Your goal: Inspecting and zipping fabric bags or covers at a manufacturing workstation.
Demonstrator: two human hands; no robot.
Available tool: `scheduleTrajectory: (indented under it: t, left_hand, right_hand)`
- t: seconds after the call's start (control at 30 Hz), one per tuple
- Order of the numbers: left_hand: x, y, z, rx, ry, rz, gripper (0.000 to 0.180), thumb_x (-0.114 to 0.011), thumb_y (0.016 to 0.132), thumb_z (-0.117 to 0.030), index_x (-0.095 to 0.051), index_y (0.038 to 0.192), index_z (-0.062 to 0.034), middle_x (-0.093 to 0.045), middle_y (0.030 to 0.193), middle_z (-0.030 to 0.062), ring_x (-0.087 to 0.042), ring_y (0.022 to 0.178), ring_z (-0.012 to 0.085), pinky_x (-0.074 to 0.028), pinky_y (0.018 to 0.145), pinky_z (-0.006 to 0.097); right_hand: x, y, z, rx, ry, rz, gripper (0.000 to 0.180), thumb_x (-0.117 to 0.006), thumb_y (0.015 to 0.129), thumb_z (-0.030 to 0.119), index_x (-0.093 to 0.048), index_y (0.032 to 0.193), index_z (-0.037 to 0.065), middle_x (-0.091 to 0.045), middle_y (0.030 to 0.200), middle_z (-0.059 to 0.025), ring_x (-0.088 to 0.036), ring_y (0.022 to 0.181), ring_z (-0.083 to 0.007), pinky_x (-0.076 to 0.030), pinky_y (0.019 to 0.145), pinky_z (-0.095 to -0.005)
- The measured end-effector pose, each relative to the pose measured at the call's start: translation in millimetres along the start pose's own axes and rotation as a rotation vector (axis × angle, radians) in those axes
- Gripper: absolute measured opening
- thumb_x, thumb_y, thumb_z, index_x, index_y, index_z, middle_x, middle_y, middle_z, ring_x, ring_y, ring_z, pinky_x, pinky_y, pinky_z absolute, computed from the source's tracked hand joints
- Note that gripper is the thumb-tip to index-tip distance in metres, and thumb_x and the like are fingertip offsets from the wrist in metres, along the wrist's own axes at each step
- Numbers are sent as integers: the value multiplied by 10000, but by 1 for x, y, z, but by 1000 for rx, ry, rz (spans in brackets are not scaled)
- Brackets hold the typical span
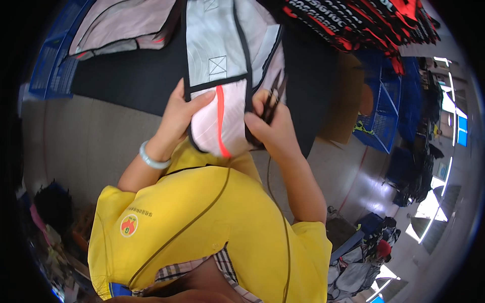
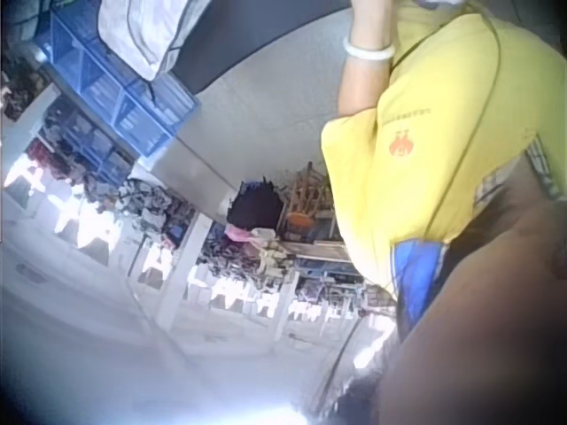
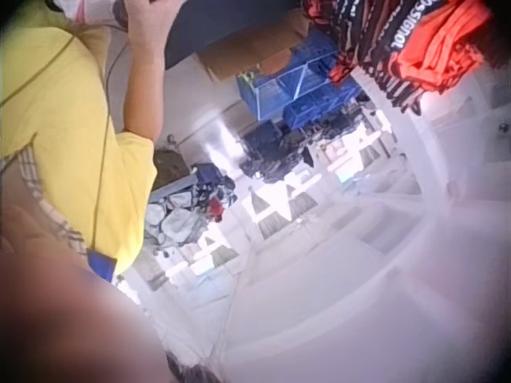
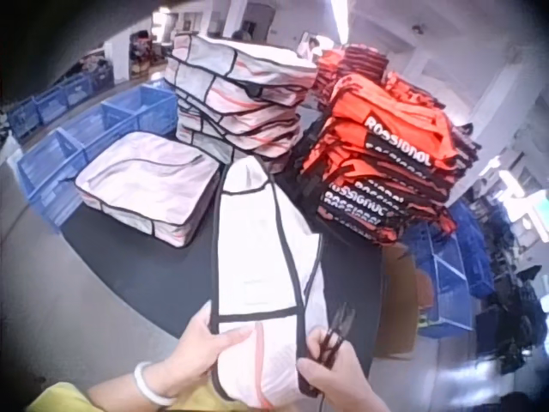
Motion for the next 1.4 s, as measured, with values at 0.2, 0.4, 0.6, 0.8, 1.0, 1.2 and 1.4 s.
scheduleTrajectory:
  t: [0.2,0.4,0.6,0.8,1.0,1.2,1.4]
  left_hand:
    - [-47,-18,-45,-64,417,256,311,-690,842,-16,-602,1136,39,-675,1020,42,-598,905,78,-492,812,243]
    - [-63,-17,-34,-66,580,293,323,-689,854,-34,-588,1154,31,-677,1009,52,-600,901,81,-488,814,237]
    - [-80,-28,-17,-25,591,302,294,-682,862,-28,-579,1131,30,-673,991,49,-600,899,85,-489,813,240]
    - [-71,-25,-14,-39,568,299,284,-676,864,-18,-574,1124,33,-672,995,51,-602,896,85,-493,806,240]
    - [-73,-29,-12,-24,557,286,289,-676,866,-21,-575,1132,33,-675,999,53,-607,900,87,-497,806,240]
    - [-74,-32,-11,-40,570,273,292,-679,864,-21,-577,1133,28,-676,993,55,-608,888,87,-497,800,239]
    - [-71,-31,-13,-36,586,263,292,-680,863,-21,-576,1132,25,-670,995,53,-603,894,84,-491,800,237]
  right_hand:
    - [57,-58,28,442,-631,-274,219,-701,845,146,-587,1002,44,-481,675,-3,-475,585,-81,-378,540,-236]
    - [68,-73,23,557,-1102,-288,215,-708,872,222,-655,963,35,-585,713,-103,-588,604,-244,-457,544,-330]
    - [83,-87,35,428,-1301,-174,219,-721,850,201,-656,920,4,-635,773,-130,-622,657,-288,-468,583,-361]
    - [81,-85,24,513,-1320,-200,215,-707,868,269,-627,875,69,-574,687,-69,-585,587,-221,-441,521,-315]
    - [84,-86,17,540,-1269,-206,219,-694,882,274,-621,872,67,-575,680,-62,-578,571,-212,-427,507,-312]
    - [83,-84,11,551,-1253,-208,218,-698,879,274,-618,873,71,-567,671,-53,-572,562,-198,-418,495,-310]
    - [80,-85,6,440,-1258,-192,213,-715,861,209,-648,913,13,-623,759,-116,-606,630,-271,-461,560,-344]
Point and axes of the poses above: each hand's wrist, its own y-axis towards the middle knuckle, its own x-axis out of the back of the hand, z = x × y, the point moved 2 cm from there along y, towards the middle knuckle
